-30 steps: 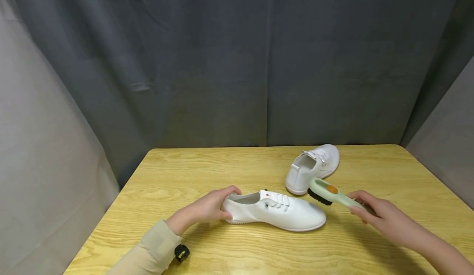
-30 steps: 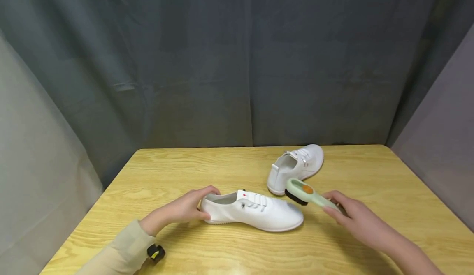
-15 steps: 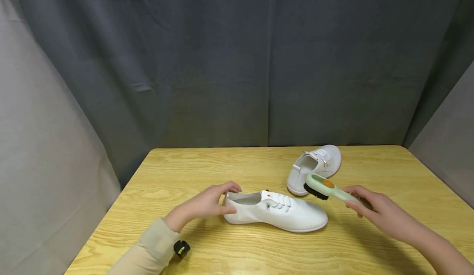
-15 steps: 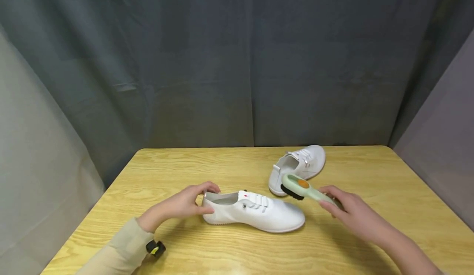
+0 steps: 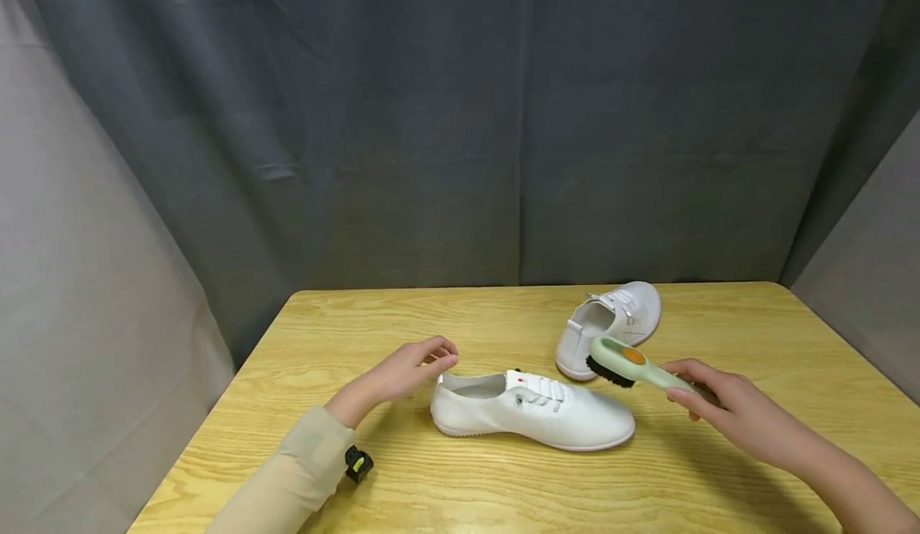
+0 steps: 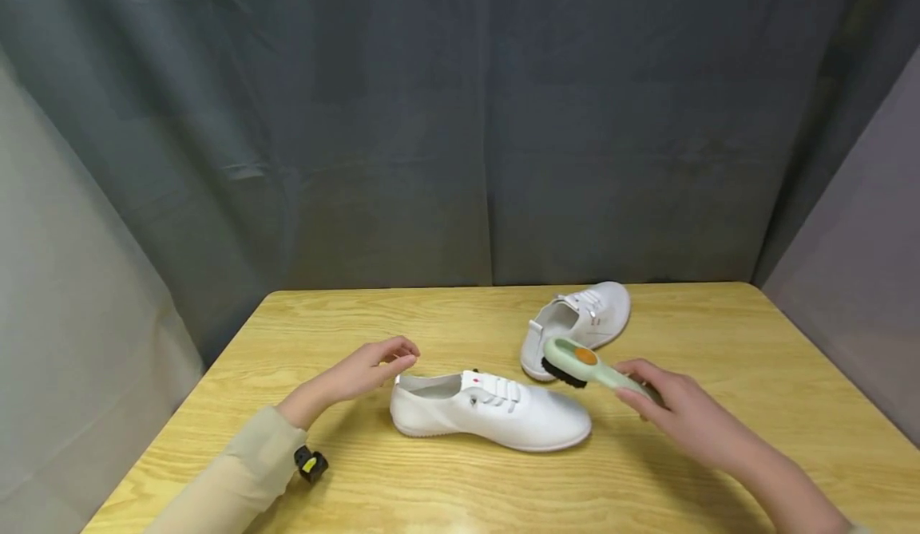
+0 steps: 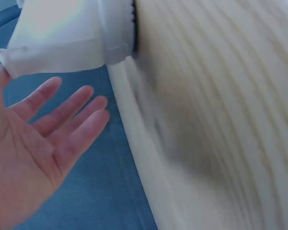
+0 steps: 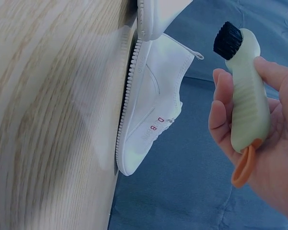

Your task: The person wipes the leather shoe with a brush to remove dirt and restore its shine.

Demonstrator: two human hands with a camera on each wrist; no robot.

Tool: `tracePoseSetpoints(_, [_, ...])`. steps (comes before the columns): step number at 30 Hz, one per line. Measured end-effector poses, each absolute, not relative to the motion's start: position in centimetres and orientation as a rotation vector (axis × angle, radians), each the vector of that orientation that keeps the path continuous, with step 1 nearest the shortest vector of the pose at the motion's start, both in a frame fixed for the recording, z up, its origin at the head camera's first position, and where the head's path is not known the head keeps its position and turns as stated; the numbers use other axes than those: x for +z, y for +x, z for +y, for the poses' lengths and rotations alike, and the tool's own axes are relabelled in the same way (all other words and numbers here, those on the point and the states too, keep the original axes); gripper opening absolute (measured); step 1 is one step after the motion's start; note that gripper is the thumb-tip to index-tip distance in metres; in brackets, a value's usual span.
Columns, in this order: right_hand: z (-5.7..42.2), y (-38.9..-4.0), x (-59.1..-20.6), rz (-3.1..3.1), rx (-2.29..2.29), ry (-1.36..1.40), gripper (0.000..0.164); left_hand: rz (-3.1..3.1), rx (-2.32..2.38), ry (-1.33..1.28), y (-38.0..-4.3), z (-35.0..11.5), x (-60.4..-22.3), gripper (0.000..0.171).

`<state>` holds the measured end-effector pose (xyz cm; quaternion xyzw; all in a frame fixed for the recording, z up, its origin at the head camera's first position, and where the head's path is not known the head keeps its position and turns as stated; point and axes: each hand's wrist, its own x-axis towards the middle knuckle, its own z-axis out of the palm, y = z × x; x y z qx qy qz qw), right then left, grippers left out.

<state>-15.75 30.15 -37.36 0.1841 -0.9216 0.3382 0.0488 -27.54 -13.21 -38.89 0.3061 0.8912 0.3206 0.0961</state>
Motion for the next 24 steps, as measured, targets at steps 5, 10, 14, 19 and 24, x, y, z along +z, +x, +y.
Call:
tracePoseSetpoints(5, [30.0,-15.7,-37.3,-2.811,1.043,0.565,0.028,2.57,0.905,0.841,-27.5,-13.0,-39.5,0.044])
tracePoseSetpoints(10, [29.9,-15.7,-37.5,-2.782,1.028,0.584,0.026,2.453,1.001,0.781,-27.4,-12.5,-40.1,0.04])
tracePoseSetpoints(14, [29.9,-15.8,-37.5,-2.771,1.028,0.594,0.025,2.451,0.956,0.815,-27.4,-12.0,-40.4,0.041])
tracePoseSetpoints(19, [29.9,-15.8,-37.6,-2.79,1.05,0.584,0.027,2.464,0.909,0.811,-27.2,-11.9,-40.4,0.043])
tracePoseSetpoints(24, [30.0,-15.7,-37.7,-2.771,1.049,0.589,0.026,2.447,0.886,0.851,-26.8,-11.7,-40.4,0.04])
